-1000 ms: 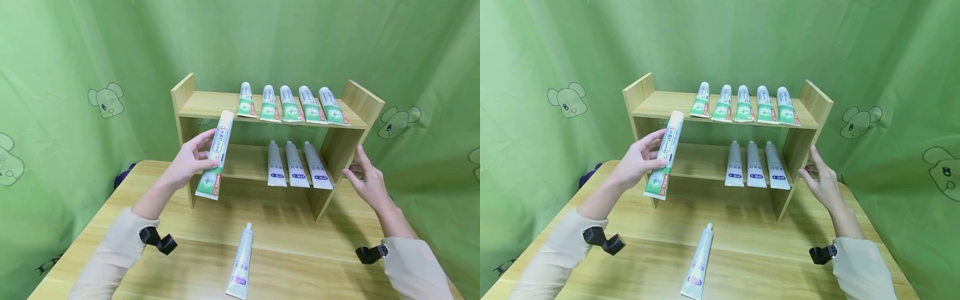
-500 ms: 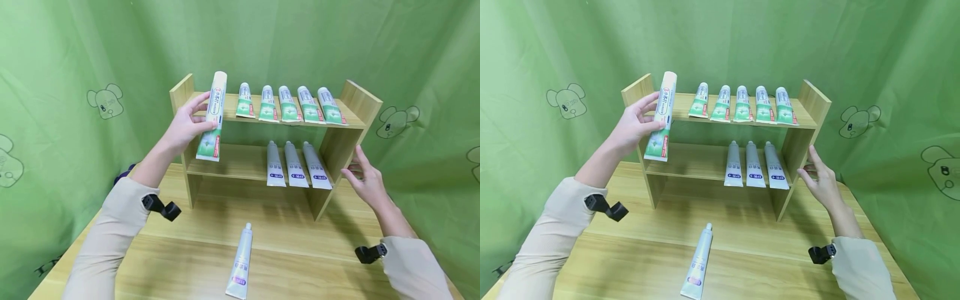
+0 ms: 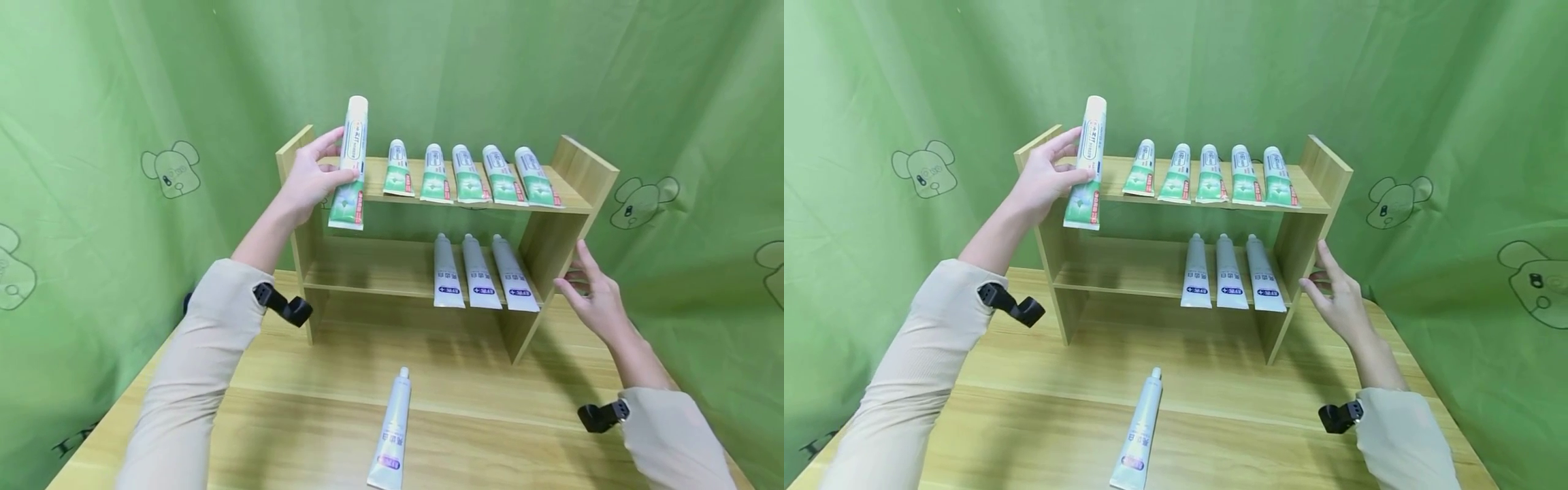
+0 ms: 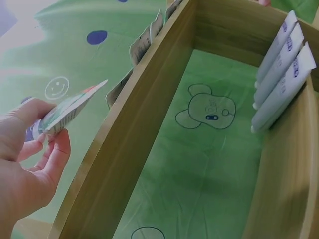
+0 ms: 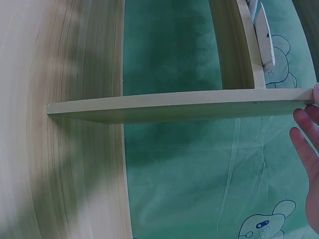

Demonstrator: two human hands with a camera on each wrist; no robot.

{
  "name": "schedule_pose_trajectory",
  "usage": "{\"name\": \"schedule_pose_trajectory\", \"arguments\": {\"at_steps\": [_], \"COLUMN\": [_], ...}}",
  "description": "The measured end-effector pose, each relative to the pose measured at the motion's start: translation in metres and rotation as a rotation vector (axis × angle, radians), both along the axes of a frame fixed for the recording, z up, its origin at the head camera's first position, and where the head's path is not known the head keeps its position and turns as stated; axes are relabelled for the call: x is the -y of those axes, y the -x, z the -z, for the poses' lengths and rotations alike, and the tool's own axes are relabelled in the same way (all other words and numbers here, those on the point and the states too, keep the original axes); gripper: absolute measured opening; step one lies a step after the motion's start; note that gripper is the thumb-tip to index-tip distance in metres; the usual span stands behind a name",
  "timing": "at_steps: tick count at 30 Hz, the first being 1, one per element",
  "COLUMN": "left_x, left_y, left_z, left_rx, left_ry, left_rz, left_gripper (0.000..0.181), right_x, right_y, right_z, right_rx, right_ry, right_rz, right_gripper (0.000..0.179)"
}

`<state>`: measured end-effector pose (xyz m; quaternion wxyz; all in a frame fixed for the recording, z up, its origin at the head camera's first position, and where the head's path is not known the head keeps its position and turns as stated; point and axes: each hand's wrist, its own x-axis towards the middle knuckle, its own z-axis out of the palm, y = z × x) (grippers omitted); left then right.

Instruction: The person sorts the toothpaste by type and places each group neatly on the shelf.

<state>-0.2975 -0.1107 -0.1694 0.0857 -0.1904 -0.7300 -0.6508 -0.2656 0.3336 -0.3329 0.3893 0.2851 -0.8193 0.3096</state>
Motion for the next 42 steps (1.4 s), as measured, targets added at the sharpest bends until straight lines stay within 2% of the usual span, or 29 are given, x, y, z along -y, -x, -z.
{"name": "schedule_pose_trajectory", "arguments": {"at_steps": [5, 9, 12, 16, 19, 23, 26, 32, 42], "left_x": [-0.003, -0.004, -0.005, -0.009, -0.011, -0.015, -0.019, -0.023, -0.024], "left_y": [0.016, 0.026, 0.032, 0.036, 0.039, 0.043, 0.046, 0.049, 0.048], "left_z": [-0.006, -0.008, -0.009, -0.013, -0.013, -0.011, -0.009, -0.007, -0.009], "left_rx": [0.018, 0.079, 0.106, 0.114, 0.102, 0.039, -0.005, -0.035, -0.005], "left_ry": [0.096, 0.115, 0.157, 0.258, 0.355, 0.499, 0.569, 0.588, 0.62], "left_rz": [-0.071, -0.117, -0.132, -0.153, -0.202, -0.293, -0.348, -0.392, -0.408], "left_gripper": [0.072, 0.065, 0.059, 0.054, 0.049, 0.046, 0.045, 0.04, 0.042], "right_x": [0.001, 0.001, 0.0, -0.002, -0.002, -0.002, -0.002, -0.002, -0.003], "right_y": [0.001, 0.001, 0.0, 0.001, 0.002, 0.002, 0.002, 0.003, 0.004], "right_z": [0.001, 0.001, 0.0, -0.001, 0.0, 0.002, 0.003, 0.004, 0.006], "right_rx": [0.002, 0.011, 0.01, 0.009, 0.025, 0.041, 0.035, 0.033, 0.022], "right_ry": [-0.003, -0.01, -0.01, -0.006, -0.001, 0.009, 0.009, 0.017, 0.017], "right_rz": [-0.002, 0.007, 0.013, 0.019, 0.02, 0.022, 0.025, 0.027, 0.022], "right_gripper": [0.093, 0.094, 0.093, 0.092, 0.093, 0.095, 0.094, 0.092, 0.089]}}
